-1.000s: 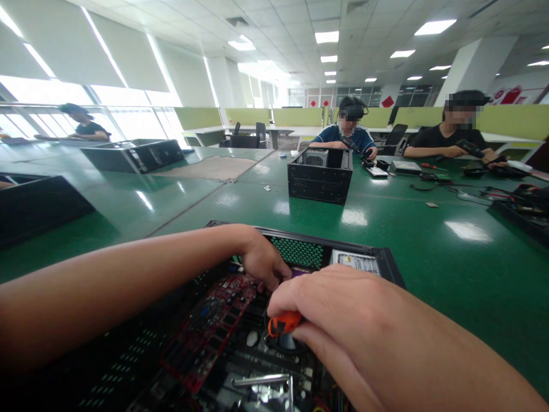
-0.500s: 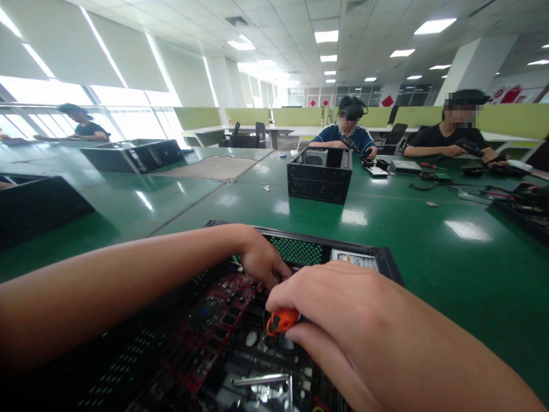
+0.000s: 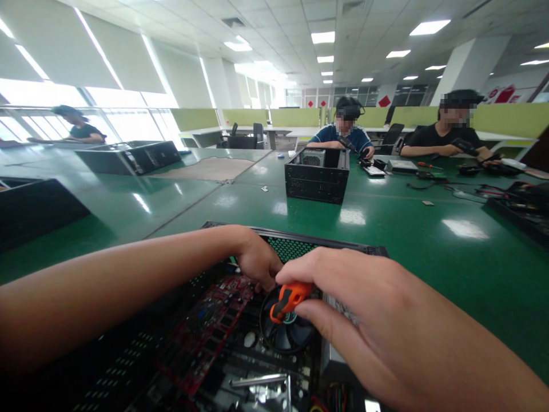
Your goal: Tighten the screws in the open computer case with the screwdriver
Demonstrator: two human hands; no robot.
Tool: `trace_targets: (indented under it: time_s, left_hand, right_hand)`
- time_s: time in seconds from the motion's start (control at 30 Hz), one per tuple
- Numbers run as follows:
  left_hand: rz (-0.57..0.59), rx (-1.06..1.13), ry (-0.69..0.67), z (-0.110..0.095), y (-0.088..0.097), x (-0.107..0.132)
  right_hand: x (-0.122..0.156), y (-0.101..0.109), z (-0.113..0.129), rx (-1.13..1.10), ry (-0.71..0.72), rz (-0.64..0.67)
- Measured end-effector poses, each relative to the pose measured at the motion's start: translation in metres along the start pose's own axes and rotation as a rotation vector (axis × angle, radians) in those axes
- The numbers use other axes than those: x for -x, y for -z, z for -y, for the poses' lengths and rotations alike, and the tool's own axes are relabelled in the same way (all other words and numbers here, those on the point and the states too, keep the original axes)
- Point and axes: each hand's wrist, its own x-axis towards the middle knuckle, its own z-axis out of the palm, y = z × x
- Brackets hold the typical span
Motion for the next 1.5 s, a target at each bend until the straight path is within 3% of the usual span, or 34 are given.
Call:
trace_targets:
  time_s: [0.13,0.23,0.4,0.8,1.5]
  left_hand:
    - [-0.020,0.029,0.022,-0.002,-0.001,0.004]
    - [-0.031,0.050,0.038,-0.007,-0.002,0.005]
    - [-0.028,0.056,0.048,-0.009,-0.002,0.004]
    - [-0.012,-0.019,0.065,-0.014,-0.002,0.007]
    - [-0.013,-0.044,0.122,-0.024,-0.001,0.009]
  right_hand:
    - [0.002,0.006,-0.012,0.126,-0.040,-0.167]
    - [-0.001,0.010,-0.023,0.201,-0.045,-0.209]
    - [-0.010,0.007,-0.034,0.218,-0.070,-0.170]
    - [-0.012,0.001,-0.034,0.128,-0.098,-0.081]
    - [-0.016,-0.006,-0.043,0.167,-0.015,-0.129]
